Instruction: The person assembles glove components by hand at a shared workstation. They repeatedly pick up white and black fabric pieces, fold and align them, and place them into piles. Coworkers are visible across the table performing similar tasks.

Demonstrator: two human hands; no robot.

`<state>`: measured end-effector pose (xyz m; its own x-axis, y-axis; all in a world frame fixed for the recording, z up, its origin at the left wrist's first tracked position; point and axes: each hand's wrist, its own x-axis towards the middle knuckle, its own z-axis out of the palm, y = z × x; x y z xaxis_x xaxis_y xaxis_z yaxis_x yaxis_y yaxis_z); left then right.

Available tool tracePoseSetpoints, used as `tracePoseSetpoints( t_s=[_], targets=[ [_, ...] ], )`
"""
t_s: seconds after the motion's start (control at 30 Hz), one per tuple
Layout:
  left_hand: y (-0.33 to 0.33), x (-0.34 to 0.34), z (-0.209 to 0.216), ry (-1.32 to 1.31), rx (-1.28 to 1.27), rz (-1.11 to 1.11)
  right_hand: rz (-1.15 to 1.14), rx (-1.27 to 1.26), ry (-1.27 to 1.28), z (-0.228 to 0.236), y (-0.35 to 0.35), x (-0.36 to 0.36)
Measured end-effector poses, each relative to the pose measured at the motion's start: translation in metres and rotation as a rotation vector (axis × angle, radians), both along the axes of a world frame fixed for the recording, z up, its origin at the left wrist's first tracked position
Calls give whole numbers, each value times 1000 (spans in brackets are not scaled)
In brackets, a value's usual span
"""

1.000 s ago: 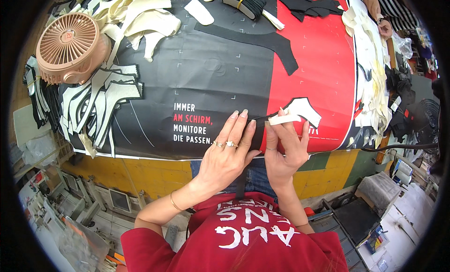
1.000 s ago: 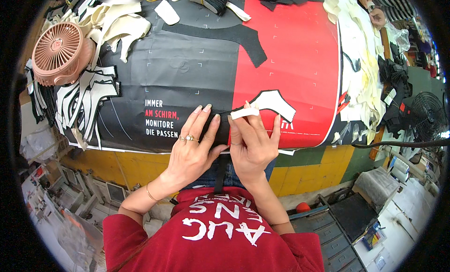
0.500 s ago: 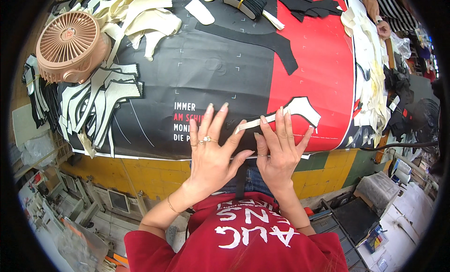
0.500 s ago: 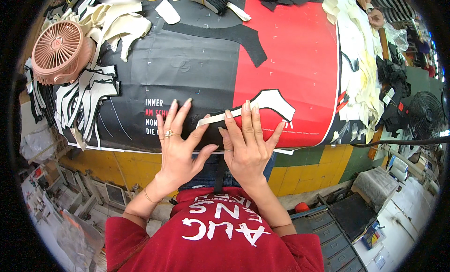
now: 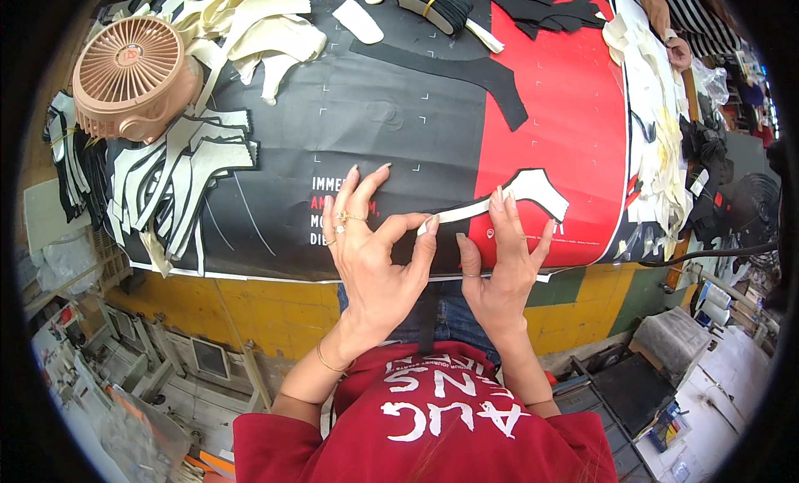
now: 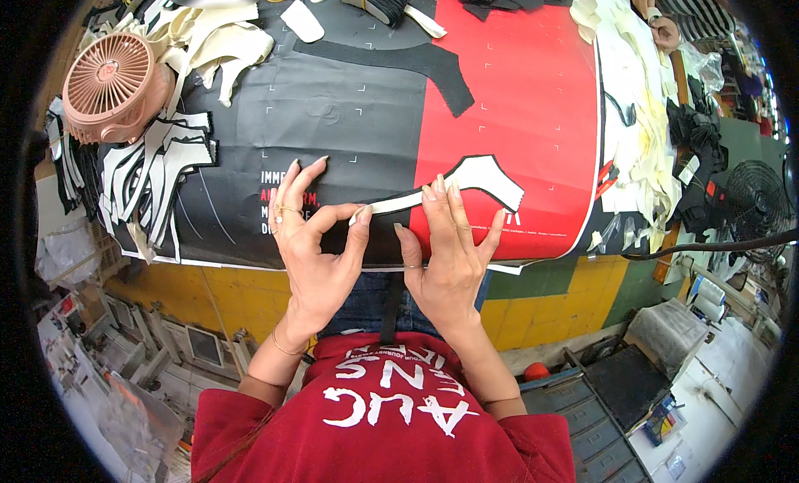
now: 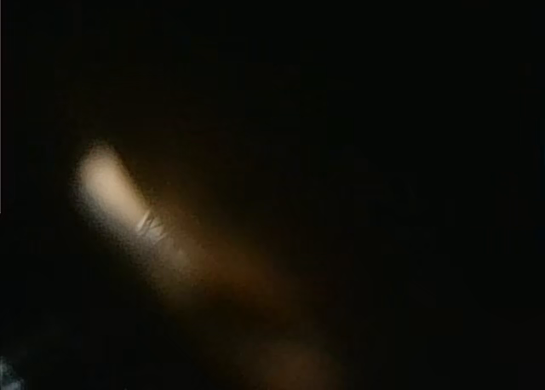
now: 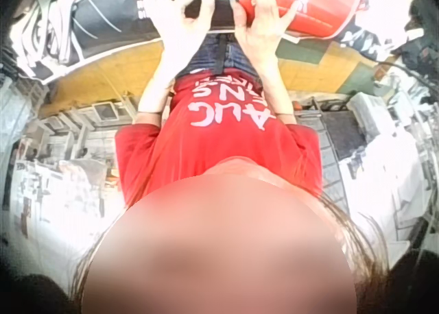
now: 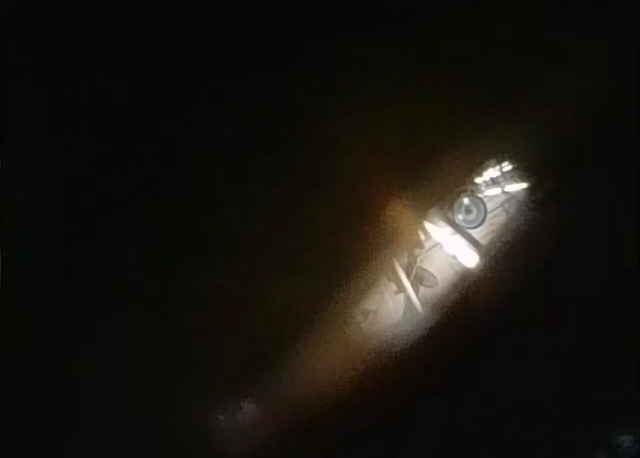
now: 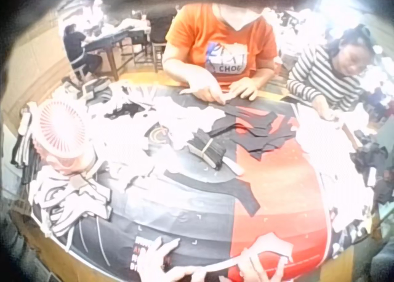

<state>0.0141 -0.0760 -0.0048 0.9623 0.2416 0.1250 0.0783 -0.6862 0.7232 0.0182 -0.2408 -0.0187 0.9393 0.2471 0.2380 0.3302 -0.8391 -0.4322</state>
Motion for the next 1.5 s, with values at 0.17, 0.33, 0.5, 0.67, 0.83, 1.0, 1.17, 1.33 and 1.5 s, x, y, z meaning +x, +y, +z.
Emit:
tracePoseSetpoints(
  t_s=[0.17, 0.33, 0.5, 0.67, 0.83, 1.0, 1.17, 1.33, 1.5],
  targets=[
    [-9, 4, 10, -35, 20, -50, -44, -29, 21, 8, 5, 3],
    [-18, 5, 9, -87, -118, -242, -72, -48, 2, 18, 6, 9],
    [-9, -5, -1, -48, -18, -532, -95, 180, 68, 23, -7, 16],
    [-7, -15, -18, -72, 354, -692, -192, 437, 299, 28, -30, 38],
    [-10, -17, -18, -143, 471, -676, -306, 795, 370, 27, -40, 65],
    [-8, -2, -9, -177, 467, -780, -305, 873, 384, 23, -43, 76],
    [-5, 14, 1, -157, 395, -910, -388, 876, 459, 23, -45, 85],
    [2, 39, 3, -174, 132, -950, -371, 894, 418, 20, -45, 83],
    [-6, 68, -6, -109, 2, -823, -310, 836, 310, 28, -50, 58]
  ],
)
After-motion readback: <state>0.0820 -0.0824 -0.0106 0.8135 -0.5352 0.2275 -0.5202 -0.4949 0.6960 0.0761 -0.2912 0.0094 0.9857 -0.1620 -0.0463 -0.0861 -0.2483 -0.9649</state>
